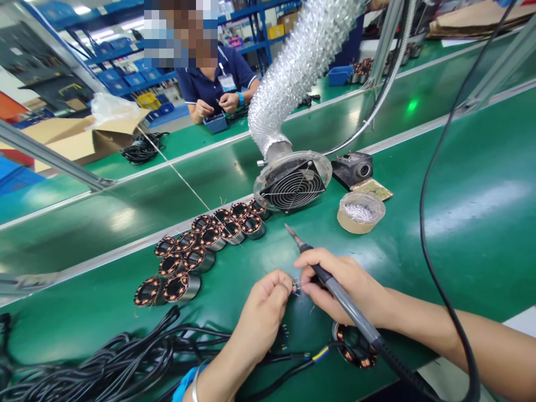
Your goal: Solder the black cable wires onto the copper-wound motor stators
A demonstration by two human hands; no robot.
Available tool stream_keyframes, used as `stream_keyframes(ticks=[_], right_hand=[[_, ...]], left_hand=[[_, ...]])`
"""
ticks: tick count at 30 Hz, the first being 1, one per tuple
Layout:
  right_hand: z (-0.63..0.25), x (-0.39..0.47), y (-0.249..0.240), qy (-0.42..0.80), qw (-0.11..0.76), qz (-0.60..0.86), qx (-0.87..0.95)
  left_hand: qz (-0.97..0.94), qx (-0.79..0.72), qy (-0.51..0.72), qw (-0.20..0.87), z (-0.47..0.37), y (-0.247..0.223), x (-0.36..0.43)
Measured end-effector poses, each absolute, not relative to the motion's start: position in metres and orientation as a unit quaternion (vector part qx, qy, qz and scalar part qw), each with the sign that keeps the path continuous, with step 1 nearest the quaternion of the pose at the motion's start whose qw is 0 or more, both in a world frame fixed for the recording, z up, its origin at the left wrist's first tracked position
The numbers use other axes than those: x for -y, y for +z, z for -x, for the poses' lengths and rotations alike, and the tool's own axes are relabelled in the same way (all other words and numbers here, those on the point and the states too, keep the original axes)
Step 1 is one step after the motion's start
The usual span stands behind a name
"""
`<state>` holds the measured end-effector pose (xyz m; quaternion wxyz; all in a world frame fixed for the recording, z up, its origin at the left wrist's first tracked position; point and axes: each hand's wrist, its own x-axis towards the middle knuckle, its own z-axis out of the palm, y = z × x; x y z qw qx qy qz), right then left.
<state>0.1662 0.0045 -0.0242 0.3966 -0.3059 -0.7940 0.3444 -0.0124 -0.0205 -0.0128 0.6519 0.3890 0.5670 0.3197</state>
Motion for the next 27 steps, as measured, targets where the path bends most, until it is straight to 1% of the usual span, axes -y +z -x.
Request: stream_keyframes(ticks=[6, 12, 19, 24, 27], right_hand=[[-0.171, -0.009, -0.029, 0.282, 0.439, 0.298, 0.800], [-0.178, -0.004, -0.025, 0.298, 0.435, 0.302, 0.794], [-0.201, 0.015, -0.008, 0.263, 0.491, 0.347, 0.754], [-0.207, 0.016, -0.007, 0.301, 0.541, 0.359, 0.698], [-0.206, 0.014, -0.012, 0.322, 0.548, 0.377, 0.673]], left_hand=[[-0.428, -0.568, 0.324, 0.624, 0.014, -0.021, 0.026], [-0.466, -0.571, 0.331, 0.589, 0.013, -0.025, 0.029], [-0.471, -0.572, 0.319, 0.590, 0.010, -0.021, 0.029], [-0.468, -0.578, 0.319, 0.587, 0.010, -0.018, 0.030], [-0.470, -0.581, 0.315, 0.585, 0.009, -0.018, 0.030]])
